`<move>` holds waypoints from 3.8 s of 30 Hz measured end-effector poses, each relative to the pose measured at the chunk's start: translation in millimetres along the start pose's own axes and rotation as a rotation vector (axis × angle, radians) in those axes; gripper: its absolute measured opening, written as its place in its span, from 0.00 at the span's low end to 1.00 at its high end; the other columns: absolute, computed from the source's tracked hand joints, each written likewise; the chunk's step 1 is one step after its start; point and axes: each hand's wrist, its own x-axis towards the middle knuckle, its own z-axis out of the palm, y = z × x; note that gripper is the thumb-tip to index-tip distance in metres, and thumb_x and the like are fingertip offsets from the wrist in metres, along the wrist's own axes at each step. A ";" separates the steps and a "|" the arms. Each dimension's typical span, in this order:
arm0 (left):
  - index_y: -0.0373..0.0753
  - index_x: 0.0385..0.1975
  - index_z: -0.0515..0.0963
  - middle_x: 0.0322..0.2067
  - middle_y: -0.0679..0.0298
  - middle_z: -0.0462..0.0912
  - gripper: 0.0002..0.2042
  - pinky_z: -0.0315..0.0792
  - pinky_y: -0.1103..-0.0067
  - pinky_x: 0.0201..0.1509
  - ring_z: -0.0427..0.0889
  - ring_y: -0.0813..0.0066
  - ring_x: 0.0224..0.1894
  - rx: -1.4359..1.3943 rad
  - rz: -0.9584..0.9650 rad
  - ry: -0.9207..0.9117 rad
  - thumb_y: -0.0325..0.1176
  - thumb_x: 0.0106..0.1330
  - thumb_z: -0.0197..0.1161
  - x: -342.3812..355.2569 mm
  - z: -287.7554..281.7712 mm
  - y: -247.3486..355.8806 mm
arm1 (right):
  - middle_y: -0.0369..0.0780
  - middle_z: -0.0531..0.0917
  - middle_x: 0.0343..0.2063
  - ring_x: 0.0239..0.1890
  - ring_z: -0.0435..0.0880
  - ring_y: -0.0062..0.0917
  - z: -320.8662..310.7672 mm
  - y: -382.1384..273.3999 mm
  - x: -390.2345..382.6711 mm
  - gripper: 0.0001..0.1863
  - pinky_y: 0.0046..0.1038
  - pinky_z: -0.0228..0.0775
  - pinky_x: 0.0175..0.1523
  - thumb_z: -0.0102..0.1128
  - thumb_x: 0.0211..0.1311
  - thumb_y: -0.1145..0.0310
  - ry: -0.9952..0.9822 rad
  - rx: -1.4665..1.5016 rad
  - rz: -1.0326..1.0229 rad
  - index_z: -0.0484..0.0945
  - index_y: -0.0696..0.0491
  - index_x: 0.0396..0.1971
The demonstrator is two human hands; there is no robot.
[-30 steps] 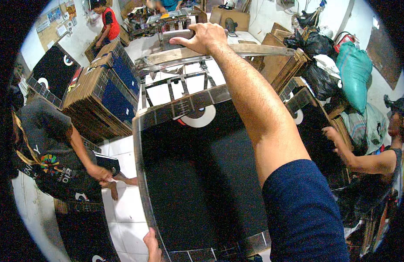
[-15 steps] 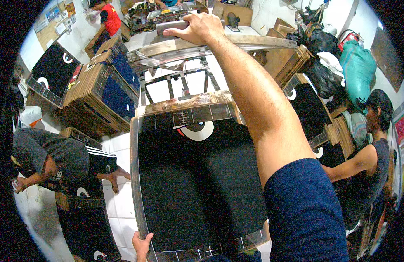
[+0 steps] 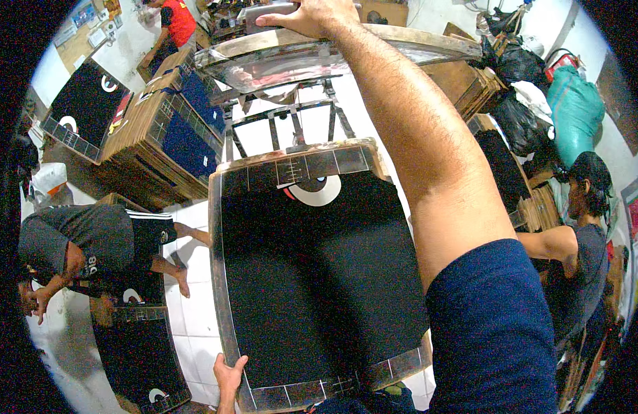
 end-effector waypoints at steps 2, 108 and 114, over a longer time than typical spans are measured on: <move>0.33 0.34 0.76 0.30 0.48 0.88 0.27 0.78 0.61 0.42 0.88 0.48 0.36 0.078 -0.034 -0.004 0.46 0.49 0.84 1.9 -2.1 5.3 | 0.49 0.89 0.47 0.54 0.87 0.42 -0.1 -1.5 3.8 0.49 0.45 0.77 0.61 0.56 0.51 0.18 0.011 -0.002 -0.009 0.87 0.50 0.51; 0.29 0.74 0.56 0.71 0.43 0.65 0.58 0.48 0.51 0.80 0.60 0.51 0.77 0.319 0.626 0.220 0.61 0.51 0.79 193.3 212.9 211.7 | 0.36 0.84 0.37 0.46 0.82 0.35 316.4 56.1 -204.0 0.13 0.41 0.66 0.50 0.68 0.53 0.72 -0.206 0.009 -0.127 0.81 0.45 0.39; 0.28 0.73 0.57 0.70 0.43 0.66 0.58 0.50 0.51 0.80 0.61 0.52 0.76 0.330 0.657 0.225 0.59 0.51 0.80 194.1 210.4 217.5 | 0.34 0.83 0.38 0.47 0.81 0.33 340.7 51.8 -172.4 0.12 0.40 0.66 0.52 0.66 0.55 0.72 -0.226 0.022 -0.213 0.81 0.45 0.40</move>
